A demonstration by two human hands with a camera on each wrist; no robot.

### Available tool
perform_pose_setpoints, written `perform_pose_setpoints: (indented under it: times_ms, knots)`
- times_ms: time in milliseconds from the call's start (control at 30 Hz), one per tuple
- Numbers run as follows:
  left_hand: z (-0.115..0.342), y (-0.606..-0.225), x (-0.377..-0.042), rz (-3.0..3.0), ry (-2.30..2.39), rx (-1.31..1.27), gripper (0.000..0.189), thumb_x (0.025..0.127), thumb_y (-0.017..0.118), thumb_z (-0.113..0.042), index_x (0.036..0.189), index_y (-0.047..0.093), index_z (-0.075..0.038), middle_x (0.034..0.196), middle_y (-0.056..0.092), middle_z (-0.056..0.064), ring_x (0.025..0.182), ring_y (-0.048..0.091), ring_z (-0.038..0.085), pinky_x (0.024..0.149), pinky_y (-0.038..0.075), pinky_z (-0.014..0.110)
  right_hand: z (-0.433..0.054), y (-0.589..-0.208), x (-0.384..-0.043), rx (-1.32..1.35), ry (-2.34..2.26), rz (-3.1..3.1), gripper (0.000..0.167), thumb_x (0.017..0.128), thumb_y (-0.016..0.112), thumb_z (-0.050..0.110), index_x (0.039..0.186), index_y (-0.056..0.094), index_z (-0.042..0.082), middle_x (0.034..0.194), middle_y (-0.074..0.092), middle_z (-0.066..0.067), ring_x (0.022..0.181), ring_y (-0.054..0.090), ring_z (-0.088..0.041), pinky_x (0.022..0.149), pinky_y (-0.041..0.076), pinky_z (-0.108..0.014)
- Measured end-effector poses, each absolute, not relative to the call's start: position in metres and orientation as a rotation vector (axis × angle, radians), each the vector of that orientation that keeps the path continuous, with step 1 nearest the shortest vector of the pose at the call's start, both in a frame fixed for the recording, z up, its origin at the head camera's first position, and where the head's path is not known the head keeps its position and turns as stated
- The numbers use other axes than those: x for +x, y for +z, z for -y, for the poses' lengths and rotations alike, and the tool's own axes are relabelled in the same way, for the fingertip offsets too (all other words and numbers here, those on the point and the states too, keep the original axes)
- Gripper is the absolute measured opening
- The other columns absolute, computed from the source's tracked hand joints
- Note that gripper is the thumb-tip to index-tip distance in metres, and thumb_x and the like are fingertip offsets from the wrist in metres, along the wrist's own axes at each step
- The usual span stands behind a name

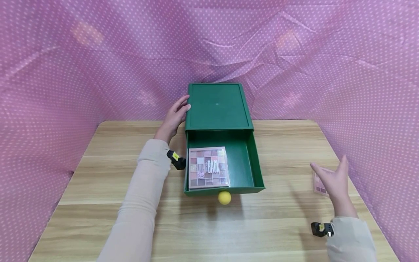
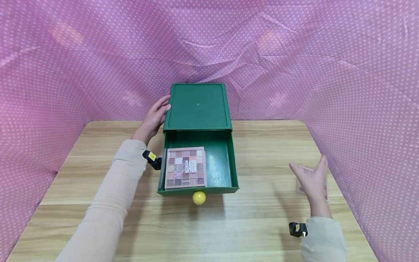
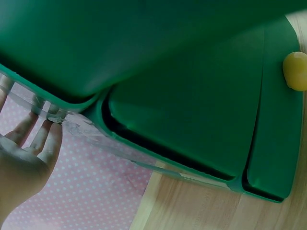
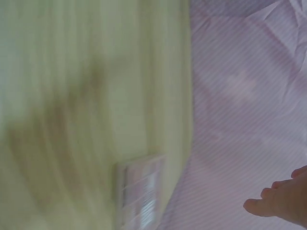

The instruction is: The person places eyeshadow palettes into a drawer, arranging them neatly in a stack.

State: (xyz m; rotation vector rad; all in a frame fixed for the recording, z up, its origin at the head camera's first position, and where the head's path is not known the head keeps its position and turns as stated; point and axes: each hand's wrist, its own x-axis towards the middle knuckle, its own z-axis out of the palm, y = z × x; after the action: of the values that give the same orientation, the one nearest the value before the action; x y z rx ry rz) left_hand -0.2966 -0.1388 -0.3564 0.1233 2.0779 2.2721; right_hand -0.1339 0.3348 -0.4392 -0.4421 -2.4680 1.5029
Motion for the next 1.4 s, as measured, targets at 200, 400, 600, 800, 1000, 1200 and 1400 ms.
perform_pose_setpoints:
  times_ms: [200, 400, 600, 800, 1000, 1200, 1400]
  knots:
    - [0.140, -0.357, -0.296, -2.079, 2.267, 0.140, 0.043, 0.088, 0.050, -0.022, 0.130, 0.040, -0.022, 0.131, 0.035, 0.003, 0.110, 0.042, 0.020, 0.090, 0.036, 0.037, -0.330, -0.434, -0.121, -0.539, 1.439, 2.530, 0.102, 0.078, 0.060, 0.039, 0.133, -0.021, 0.010, 0.137, -0.023, -0.014, 0.122, -0.020, -0.026, 0.097, -0.009, -0.046]
    - [0.139, -0.355, -0.295, -2.086, 2.257, 0.147, 0.044, 0.088, 0.050, -0.022, 0.131, 0.039, -0.021, 0.131, 0.034, 0.003, 0.110, 0.042, 0.021, 0.089, 0.036, 0.037, -0.332, -0.438, -0.115, -0.674, 1.399, 2.560, 0.105, 0.077, 0.060, 0.040, 0.132, -0.024, 0.009, 0.136, -0.024, -0.015, 0.122, -0.020, -0.026, 0.098, -0.009, -0.041]
    - [0.138, -0.354, -0.296, -2.072, 2.279, 0.150, 0.044, 0.088, 0.050, -0.021, 0.130, 0.039, -0.019, 0.130, 0.035, 0.004, 0.110, 0.042, 0.021, 0.089, 0.037, 0.036, -0.342, -0.455, -0.112, -0.786, 1.299, 2.595, 0.107, 0.076, 0.061, 0.042, 0.132, -0.022, 0.002, 0.135, -0.023, -0.021, 0.122, -0.019, -0.033, 0.098, -0.008, -0.044]
    - [0.139, -0.356, -0.296, -2.050, 2.299, 0.143, 0.044, 0.088, 0.050, -0.019, 0.130, 0.040, -0.019, 0.130, 0.036, 0.004, 0.109, 0.043, 0.021, 0.089, 0.036, 0.038, -0.350, -0.471, -0.108, -0.857, 1.219, 2.646, 0.111, 0.074, 0.061, 0.046, 0.130, -0.022, -0.002, 0.134, -0.022, -0.026, 0.121, -0.018, -0.038, 0.098, -0.007, -0.047]
    - [0.139, -0.356, -0.296, -2.051, 2.291, 0.127, 0.043, 0.088, 0.051, -0.020, 0.130, 0.041, -0.020, 0.129, 0.036, 0.003, 0.109, 0.043, 0.021, 0.089, 0.037, 0.037, -0.353, -0.480, -0.105, -1.002, 1.283, 2.611, 0.116, 0.071, 0.059, 0.053, 0.129, -0.024, -0.003, 0.133, -0.025, -0.025, 0.120, -0.020, -0.038, 0.098, -0.008, -0.045]
    - [0.139, -0.356, -0.297, -2.067, 2.278, 0.118, 0.043, 0.088, 0.051, -0.022, 0.129, 0.041, -0.022, 0.129, 0.037, 0.002, 0.109, 0.043, 0.020, 0.089, 0.037, 0.036, -0.353, -0.484, -0.104, -1.068, 1.238, 2.640, 0.117, 0.070, 0.058, 0.057, 0.128, -0.022, -0.007, 0.132, -0.021, -0.030, 0.120, -0.016, -0.043, 0.097, -0.004, -0.050]
    - [0.139, -0.356, -0.297, -2.065, 2.283, 0.111, 0.043, 0.088, 0.051, -0.021, 0.129, 0.041, -0.021, 0.129, 0.036, 0.003, 0.109, 0.043, 0.021, 0.089, 0.036, 0.037, -0.351, -0.490, -0.103, -1.104, 1.188, 2.693, 0.121, 0.068, 0.058, 0.060, 0.126, -0.022, -0.010, 0.130, -0.019, -0.035, 0.119, -0.014, -0.047, 0.097, -0.002, -0.052]
